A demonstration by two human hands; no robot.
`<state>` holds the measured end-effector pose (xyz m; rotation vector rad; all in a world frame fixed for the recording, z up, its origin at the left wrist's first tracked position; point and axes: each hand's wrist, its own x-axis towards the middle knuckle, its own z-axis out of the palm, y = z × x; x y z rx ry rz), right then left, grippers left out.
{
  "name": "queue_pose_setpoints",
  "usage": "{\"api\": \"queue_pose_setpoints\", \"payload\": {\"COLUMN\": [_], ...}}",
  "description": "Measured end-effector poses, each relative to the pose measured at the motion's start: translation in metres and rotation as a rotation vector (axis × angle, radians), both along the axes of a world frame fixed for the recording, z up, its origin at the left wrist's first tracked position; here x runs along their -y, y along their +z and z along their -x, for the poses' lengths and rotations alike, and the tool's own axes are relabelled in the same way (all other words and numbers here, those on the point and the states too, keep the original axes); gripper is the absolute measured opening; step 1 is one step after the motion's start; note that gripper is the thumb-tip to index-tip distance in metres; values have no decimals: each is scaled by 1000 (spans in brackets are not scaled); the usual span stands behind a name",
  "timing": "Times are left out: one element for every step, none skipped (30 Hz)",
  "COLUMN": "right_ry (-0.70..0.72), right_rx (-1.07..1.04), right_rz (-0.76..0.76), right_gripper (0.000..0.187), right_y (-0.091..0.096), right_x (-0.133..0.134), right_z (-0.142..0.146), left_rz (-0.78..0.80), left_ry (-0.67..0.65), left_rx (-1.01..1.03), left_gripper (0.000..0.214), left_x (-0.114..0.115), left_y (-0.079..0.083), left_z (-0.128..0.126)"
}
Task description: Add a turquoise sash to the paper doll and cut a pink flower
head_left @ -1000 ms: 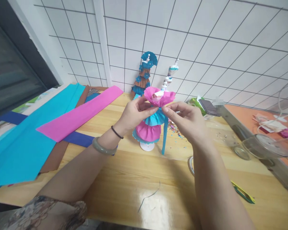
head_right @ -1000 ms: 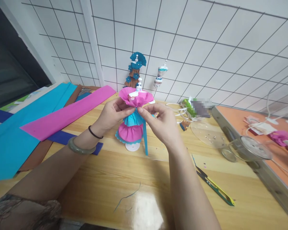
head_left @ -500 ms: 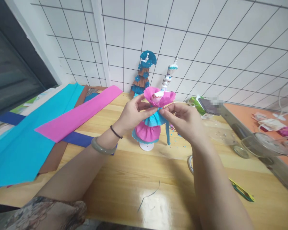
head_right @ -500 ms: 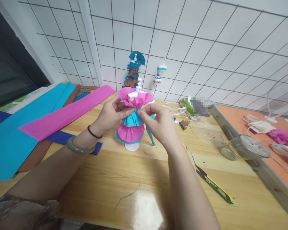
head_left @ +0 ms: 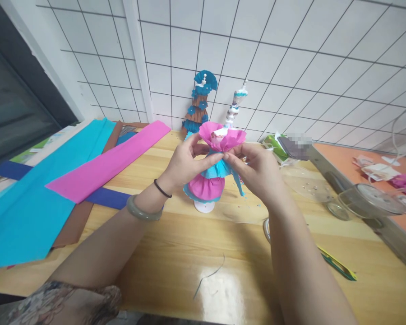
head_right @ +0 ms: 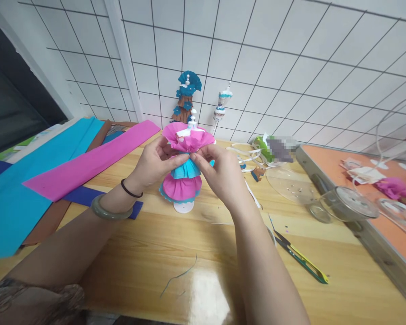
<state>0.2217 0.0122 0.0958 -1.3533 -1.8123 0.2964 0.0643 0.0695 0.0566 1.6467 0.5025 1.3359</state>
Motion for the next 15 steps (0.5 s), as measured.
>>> {"api": "queue_pose_setpoints", "payload": {"right_ry": [1, 2, 3, 4, 5, 7, 10, 13, 16, 19, 23, 26, 29, 33, 37], "right_rx": [-5, -10, -13, -16, -17, -19, -21, -22, -26, -31, -36, -42, -46, -49, -51], "right_rz": [8, 13, 18, 19, 19, 20, 21, 24, 26, 29, 35, 41, 46, 50, 53], "right_gripper": [23, 24, 25, 25, 25, 26, 26, 26, 26, 25, 25, 25, 24, 23, 22], "right_y": [0, -1, -1, -1, -1, -1, -1, -1, 0, 0, 1, 1, 1, 1, 1], "right_x": [0, 0, 0, 0, 0, 1, 1, 1, 1, 1, 1, 1, 1, 1, 1], "right_z": [0, 0, 0, 0, 0, 0, 0, 0, 0, 0, 0, 0, 0, 0, 0], "left_rz": [0, 2, 4, 6, 8, 8, 7, 6, 4, 2, -1, -5, -12, -21, -34], "left_ry": [21, 39, 53, 62, 71, 79, 83, 84, 79, 68, 52, 39, 32, 36, 53], "left_rx": [-1, -2, -6, -13, -21, -29, -38, -44, -50, -55, -59, -65, -72, -85, -99], "left_gripper": [50, 50, 50, 49, 48, 48, 48, 47, 47, 46, 46, 45, 44, 43, 43], "left_x": [1, 2, 2, 3, 3, 3, 3, 3, 3, 3, 3, 3, 3, 4, 4], "left_y": [0, 1, 1, 1, 2, 2, 2, 3, 4, 5, 6, 7, 8, 10, 11], "left_z": [0, -1, -1, -1, -1, -1, 0, 0, 1, 2, 2, 3, 4, 4, 5]}}
